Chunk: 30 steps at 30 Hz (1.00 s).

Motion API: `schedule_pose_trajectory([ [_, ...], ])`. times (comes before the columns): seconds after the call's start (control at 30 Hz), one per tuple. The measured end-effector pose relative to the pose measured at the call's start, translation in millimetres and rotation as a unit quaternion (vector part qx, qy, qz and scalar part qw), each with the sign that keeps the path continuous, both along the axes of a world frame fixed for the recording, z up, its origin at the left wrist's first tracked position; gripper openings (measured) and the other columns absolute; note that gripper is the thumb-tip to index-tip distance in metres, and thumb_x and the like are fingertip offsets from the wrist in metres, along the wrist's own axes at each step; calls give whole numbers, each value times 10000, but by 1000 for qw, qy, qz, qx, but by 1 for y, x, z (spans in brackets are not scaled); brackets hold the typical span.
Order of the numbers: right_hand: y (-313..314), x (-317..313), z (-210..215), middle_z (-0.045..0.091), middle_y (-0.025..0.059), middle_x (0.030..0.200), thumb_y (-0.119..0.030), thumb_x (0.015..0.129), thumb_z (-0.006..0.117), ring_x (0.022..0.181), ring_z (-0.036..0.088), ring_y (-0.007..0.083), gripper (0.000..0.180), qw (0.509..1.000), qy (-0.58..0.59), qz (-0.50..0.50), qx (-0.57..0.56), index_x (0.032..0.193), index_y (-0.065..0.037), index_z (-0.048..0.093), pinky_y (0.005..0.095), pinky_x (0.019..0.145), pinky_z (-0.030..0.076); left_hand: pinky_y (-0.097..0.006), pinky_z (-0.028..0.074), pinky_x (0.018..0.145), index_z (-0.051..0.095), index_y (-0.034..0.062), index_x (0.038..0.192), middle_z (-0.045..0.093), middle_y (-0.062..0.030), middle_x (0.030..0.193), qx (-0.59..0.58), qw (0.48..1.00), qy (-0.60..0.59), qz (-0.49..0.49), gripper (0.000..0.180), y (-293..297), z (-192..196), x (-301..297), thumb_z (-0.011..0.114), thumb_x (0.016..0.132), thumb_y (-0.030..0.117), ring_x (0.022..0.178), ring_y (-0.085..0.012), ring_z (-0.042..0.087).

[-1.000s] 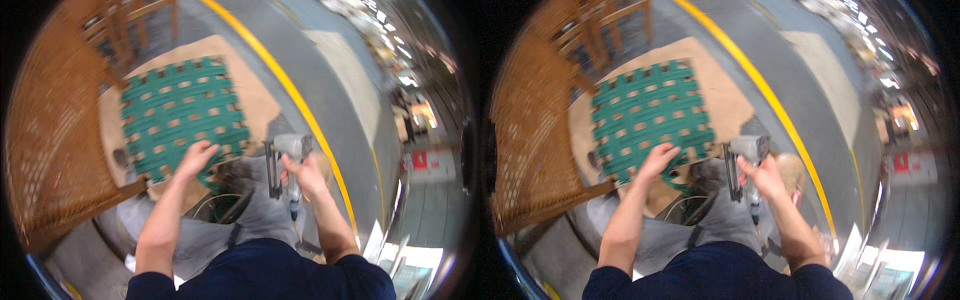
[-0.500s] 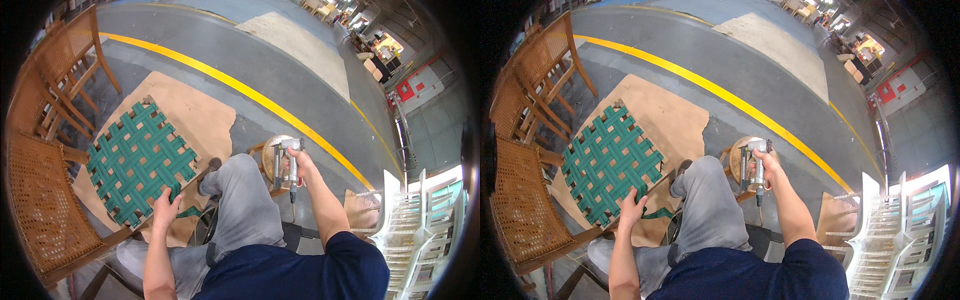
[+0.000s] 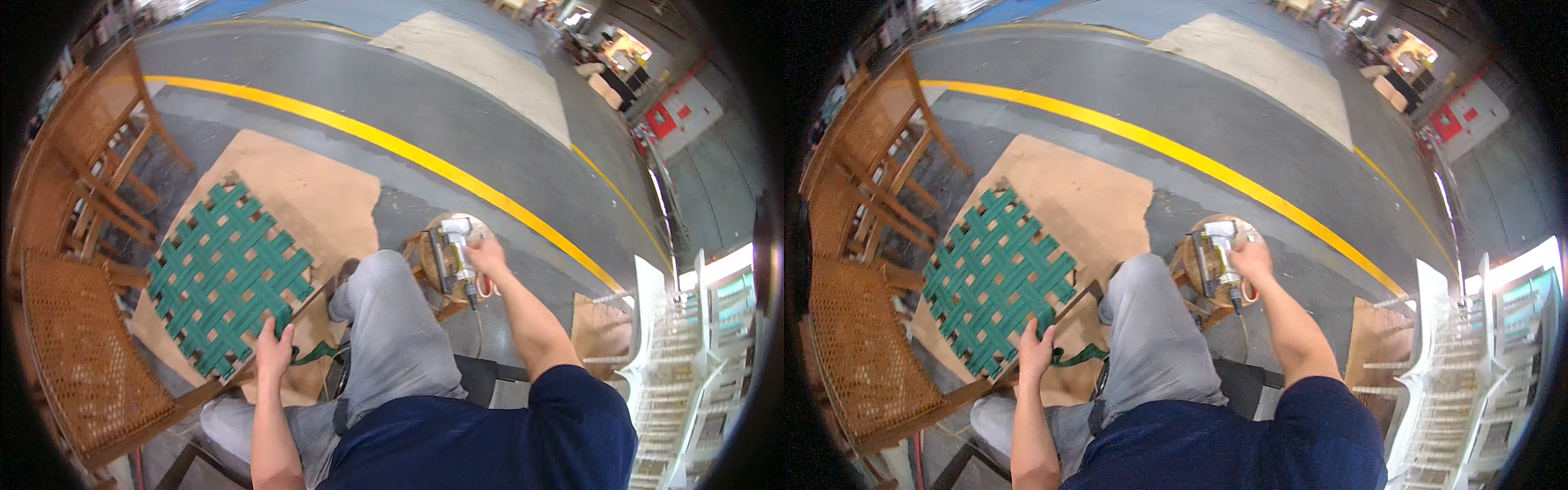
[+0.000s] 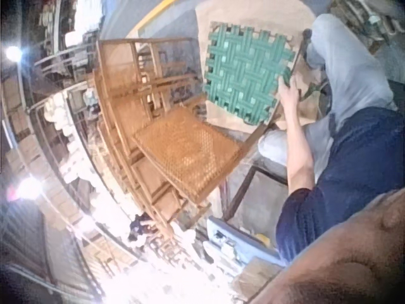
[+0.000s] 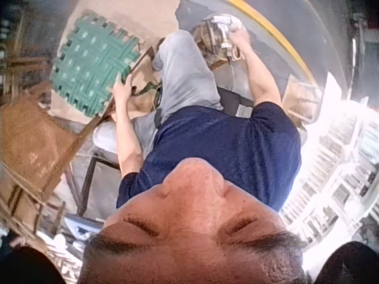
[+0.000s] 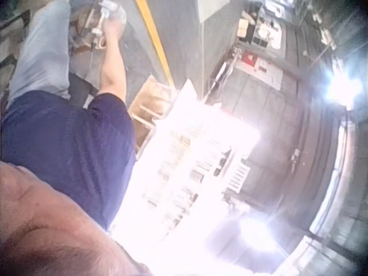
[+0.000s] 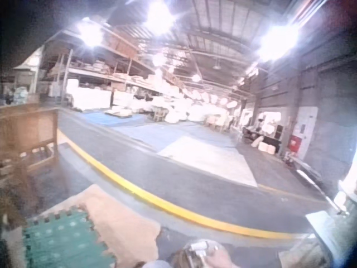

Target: The person weaves green straps into a wooden chair seat frame, securing them with a staple gun and trimming excess material with scissors. The person adjusts the straps and staples them in place to form a woven seat pattern.

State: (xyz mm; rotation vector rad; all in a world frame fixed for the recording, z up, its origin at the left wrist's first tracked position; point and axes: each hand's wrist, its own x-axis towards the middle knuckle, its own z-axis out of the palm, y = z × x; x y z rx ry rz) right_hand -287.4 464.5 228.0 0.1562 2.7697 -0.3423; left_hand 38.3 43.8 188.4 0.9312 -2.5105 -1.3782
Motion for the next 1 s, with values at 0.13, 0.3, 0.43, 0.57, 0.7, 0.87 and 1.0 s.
schedule_pose_trajectory([
  [0.13, 37, 25, 4, 721, 242, 1288, -363, 844, 778, 1199, 696, 407, 608, 990, 12, 45, 130, 1364, -65, 676, 471, 1025, 549, -389, 543, 921, 651, -40, 1293, 758, -173, 1170, 124, 992, -14, 13, 407, -11, -5, 8, 709, 1008, 244, 1008, -228, 686],
  [0.3, 64, 58, -13, 718, 221, 1295, -185, 773, 840, 1209, 693, 373, 797, 999, 19, 38, 29, 1509, -90, 548, 472, 1028, 549, -242, 501, 743, 703, 24, 1246, 807, -47, 1089, 402, 913, 8, 70, 256, -17, 4, 17, 621, 1083, 204, 869, -50, 629],
  [0.43, 89, 60, -10, 721, 186, 1278, -141, 793, 824, 1152, 712, 308, 810, 984, -55, -112, -124, 1543, -86, 522, 413, 989, 556, -254, 532, 686, 681, 13, 1256, 809, -105, 1083, 531, 838, 103, 73, 258, -30, 14, 24, 599, 1085, 187, 814, -85, 665],
  [0.57, 84, 59, 9, 730, 148, 1191, -158, 831, 833, 1052, 722, 242, 740, 972, 123, -2, -200, 1505, -64, 543, 359, 927, 563, -246, 547, 522, 684, 14, 1199, 803, -117, 1037, 553, 820, 106, 102, 229, -51, 12, 24, 597, 1083, 192, 715, -105, 678],
  [0.7, 2, 60, 53, 746, 143, 1159, -269, 836, 890, 1039, 731, 255, 660, 949, 61, 91, -295, 1394, -73, 595, 396, 906, 568, -260, 552, 532, 687, 17, 1148, 798, -147, 1004, 543, 818, 159, 103, 223, -63, 10, 7, 613, 1078, 216, 735, -128, 716],
  [0.87, -171, 74, 73, 738, 104, 1100, -414, 780, 889, 1045, 693, 351, 616, 779, 173, 578, -168, 1291, -158, 657, 478, 886, 500, -262, 557, 549, 694, 13, 1117, 796, -144, 982, 502, 848, 110, 128, 218, -61, 22, -6, 621, 1068, 213, 789, -152, 753],
  [1.0, -260, 79, 41, 716, 92, 1053, -580, 785, 826, 990, 695, 309, 599, 673, 134, 717, -126, 1224, -200, 675, 465, 803, 453, -264, 563, 556, 698, 7, 1096, 793, -134, 954, 504, 843, 130, 137, 214, -52, 32, -7, 618, 1064, 203, 795, -158, 758],
])
